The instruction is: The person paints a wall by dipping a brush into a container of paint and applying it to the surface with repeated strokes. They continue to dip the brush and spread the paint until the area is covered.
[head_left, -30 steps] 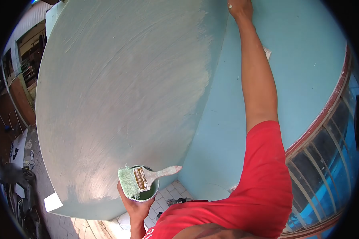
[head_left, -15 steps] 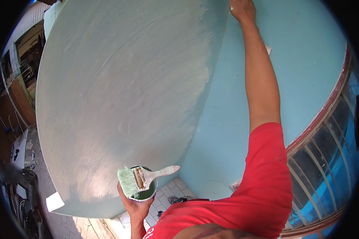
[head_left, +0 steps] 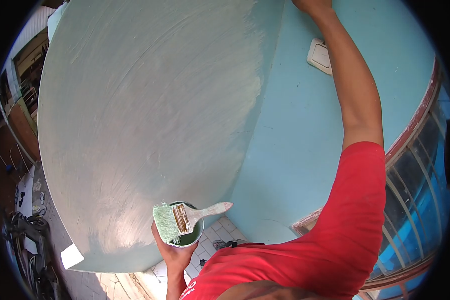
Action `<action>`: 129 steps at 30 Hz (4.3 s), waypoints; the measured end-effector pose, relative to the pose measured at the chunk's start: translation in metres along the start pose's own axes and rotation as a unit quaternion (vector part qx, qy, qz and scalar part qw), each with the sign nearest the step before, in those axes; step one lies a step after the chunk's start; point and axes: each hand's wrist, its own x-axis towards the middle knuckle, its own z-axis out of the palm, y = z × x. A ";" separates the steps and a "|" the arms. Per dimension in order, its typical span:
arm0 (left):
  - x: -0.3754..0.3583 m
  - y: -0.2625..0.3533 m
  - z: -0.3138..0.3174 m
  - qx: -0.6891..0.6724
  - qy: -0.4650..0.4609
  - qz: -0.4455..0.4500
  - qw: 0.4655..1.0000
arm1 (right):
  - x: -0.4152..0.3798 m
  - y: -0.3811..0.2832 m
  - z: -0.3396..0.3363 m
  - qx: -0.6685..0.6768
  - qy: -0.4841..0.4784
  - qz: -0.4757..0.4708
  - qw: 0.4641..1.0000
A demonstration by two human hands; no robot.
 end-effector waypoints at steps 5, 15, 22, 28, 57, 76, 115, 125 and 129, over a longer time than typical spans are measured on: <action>-0.005 -0.011 0.000 0.051 0.006 -0.050 0.997 | -0.030 -0.023 0.076 0.099 0.063 -0.021 0.993; -0.005 -0.030 -0.006 0.029 -0.006 -0.091 0.995 | -0.164 -0.096 -0.014 0.011 -0.349 -0.297 0.889; -0.010 -0.031 -0.008 0.014 0.003 -0.108 0.994 | -0.128 -0.093 0.030 0.050 -0.230 -0.186 0.954; -0.013 -0.024 0.000 0.032 0.041 -0.059 0.997 | -0.248 -0.155 0.057 0.008 -0.230 -0.263 0.937; -0.014 -0.013 -0.011 0.162 0.034 -0.098 0.981 | -0.423 -0.251 0.068 0.618 -0.213 0.168 0.738; -0.013 -0.004 -0.010 0.186 0.036 -0.123 0.974 | -0.451 -0.307 0.065 0.729 -0.181 0.295 0.590; -0.082 -0.038 -0.057 0.173 -0.072 -0.203 0.961 | -0.541 -0.266 -0.255 0.965 -0.233 0.066 0.100; -0.084 -0.018 -0.043 0.192 -0.004 -0.262 0.946 | -0.554 -0.264 -0.112 0.847 -0.379 0.229 0.295; -0.087 -0.021 -0.041 0.209 0.005 -0.225 0.952 | -0.541 -0.312 0.013 0.700 -0.275 0.160 0.639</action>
